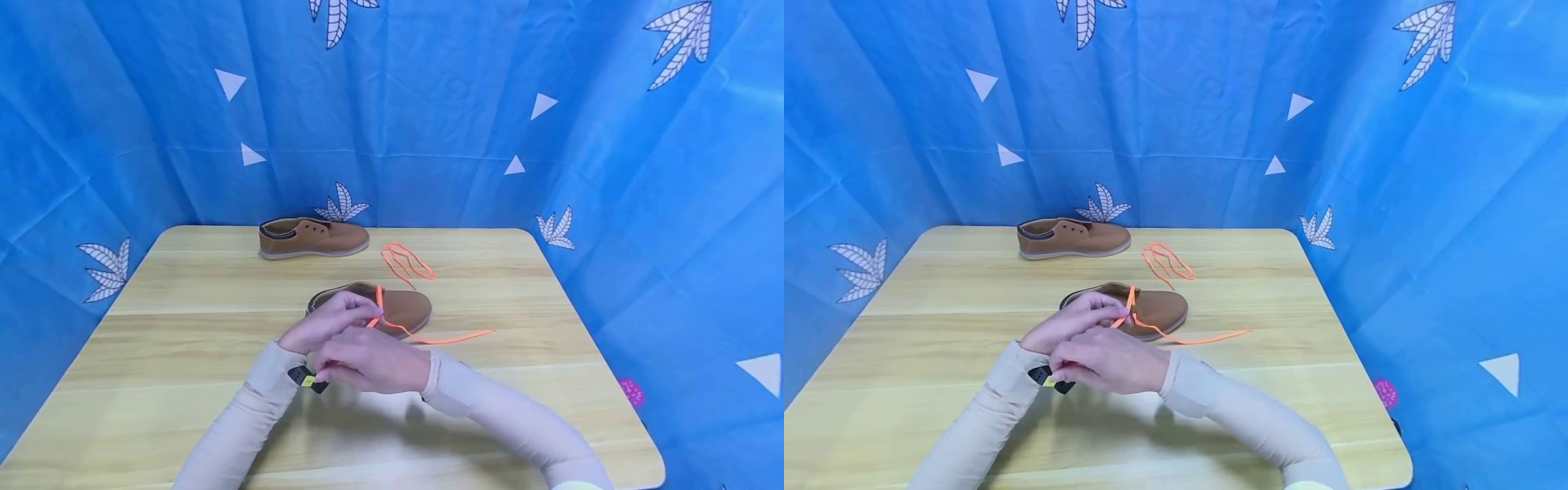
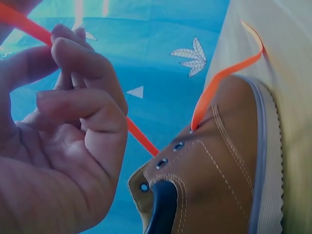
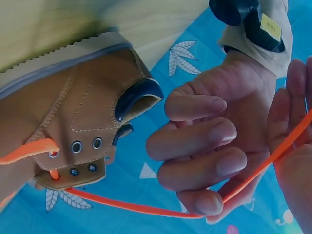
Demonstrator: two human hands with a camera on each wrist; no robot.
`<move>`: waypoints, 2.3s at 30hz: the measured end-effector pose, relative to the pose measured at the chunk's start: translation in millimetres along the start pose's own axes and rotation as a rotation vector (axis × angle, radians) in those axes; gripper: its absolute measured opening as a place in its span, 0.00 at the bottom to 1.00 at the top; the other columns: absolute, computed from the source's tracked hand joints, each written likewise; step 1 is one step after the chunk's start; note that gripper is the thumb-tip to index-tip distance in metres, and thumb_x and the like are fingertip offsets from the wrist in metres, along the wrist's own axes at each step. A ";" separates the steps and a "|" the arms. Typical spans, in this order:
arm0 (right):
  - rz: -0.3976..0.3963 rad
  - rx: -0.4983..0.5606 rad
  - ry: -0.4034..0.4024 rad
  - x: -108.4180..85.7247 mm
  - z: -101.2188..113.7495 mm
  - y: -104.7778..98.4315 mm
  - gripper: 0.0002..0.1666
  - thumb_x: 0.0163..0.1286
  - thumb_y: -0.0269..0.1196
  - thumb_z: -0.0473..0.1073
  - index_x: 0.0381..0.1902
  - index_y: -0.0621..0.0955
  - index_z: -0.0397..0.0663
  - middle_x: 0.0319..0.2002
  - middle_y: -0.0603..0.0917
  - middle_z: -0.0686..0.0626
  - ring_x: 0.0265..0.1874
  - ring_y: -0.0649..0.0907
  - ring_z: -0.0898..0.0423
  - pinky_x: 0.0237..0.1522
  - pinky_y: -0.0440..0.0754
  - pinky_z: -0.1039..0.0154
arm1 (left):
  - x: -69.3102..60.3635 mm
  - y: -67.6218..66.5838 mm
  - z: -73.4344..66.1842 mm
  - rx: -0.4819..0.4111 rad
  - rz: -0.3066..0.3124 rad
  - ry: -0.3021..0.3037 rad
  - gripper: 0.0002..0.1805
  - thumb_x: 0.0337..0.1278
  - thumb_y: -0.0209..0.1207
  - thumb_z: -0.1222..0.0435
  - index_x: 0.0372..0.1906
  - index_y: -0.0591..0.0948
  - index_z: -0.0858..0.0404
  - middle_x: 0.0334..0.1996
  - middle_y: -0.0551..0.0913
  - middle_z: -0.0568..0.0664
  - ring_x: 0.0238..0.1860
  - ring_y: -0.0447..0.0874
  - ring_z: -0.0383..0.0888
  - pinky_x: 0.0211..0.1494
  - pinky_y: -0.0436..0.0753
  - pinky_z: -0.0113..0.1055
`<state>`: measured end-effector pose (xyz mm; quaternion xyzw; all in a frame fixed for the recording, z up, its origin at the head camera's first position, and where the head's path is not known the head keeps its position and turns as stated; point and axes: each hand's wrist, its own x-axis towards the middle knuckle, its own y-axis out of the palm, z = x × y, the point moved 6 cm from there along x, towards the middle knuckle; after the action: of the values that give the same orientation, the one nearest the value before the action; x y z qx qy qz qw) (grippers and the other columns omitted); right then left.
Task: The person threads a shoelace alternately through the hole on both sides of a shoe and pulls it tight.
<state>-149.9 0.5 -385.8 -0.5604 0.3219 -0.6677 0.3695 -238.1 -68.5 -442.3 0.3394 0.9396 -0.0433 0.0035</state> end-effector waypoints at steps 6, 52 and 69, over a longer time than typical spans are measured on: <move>0.077 0.033 0.020 -8.6 2.8 7.0 0.07 0.73 0.67 0.45 0.43 0.83 0.48 0.38 0.87 0.58 0.39 0.83 0.68 0.53 0.75 0.81 | 0.3 0.1 5.6 0.000 0.053 -0.024 0.13 0.75 0.55 0.65 0.46 0.85 0.70 0.27 0.80 0.42 0.20 0.70 0.33 0.27 0.72 0.25; 0.350 0.422 0.480 -51.8 -112.2 -40.6 0.08 0.77 0.62 0.42 0.41 0.86 0.46 0.42 0.88 0.51 0.43 0.82 0.60 0.54 0.82 0.60 | -21.1 -3.2 -23.8 0.442 0.131 0.024 0.16 0.77 0.55 0.60 0.34 0.86 0.63 0.23 0.77 0.44 0.22 0.67 0.36 0.31 0.70 0.30; 0.368 0.522 0.543 -50.4 -110.6 -34.0 0.06 0.76 0.63 0.39 0.43 0.88 0.50 0.36 0.89 0.45 0.32 0.80 0.64 0.42 0.82 0.67 | -22.4 -0.4 -23.5 0.508 0.125 0.064 0.16 0.76 0.56 0.62 0.30 0.84 0.67 0.21 0.74 0.41 0.19 0.64 0.33 0.30 0.68 0.28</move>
<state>-258.6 63.0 -401.1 -0.1848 0.3221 -0.7732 0.5140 -220.6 -81.1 -418.0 0.3879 0.8756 -0.2667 -0.1089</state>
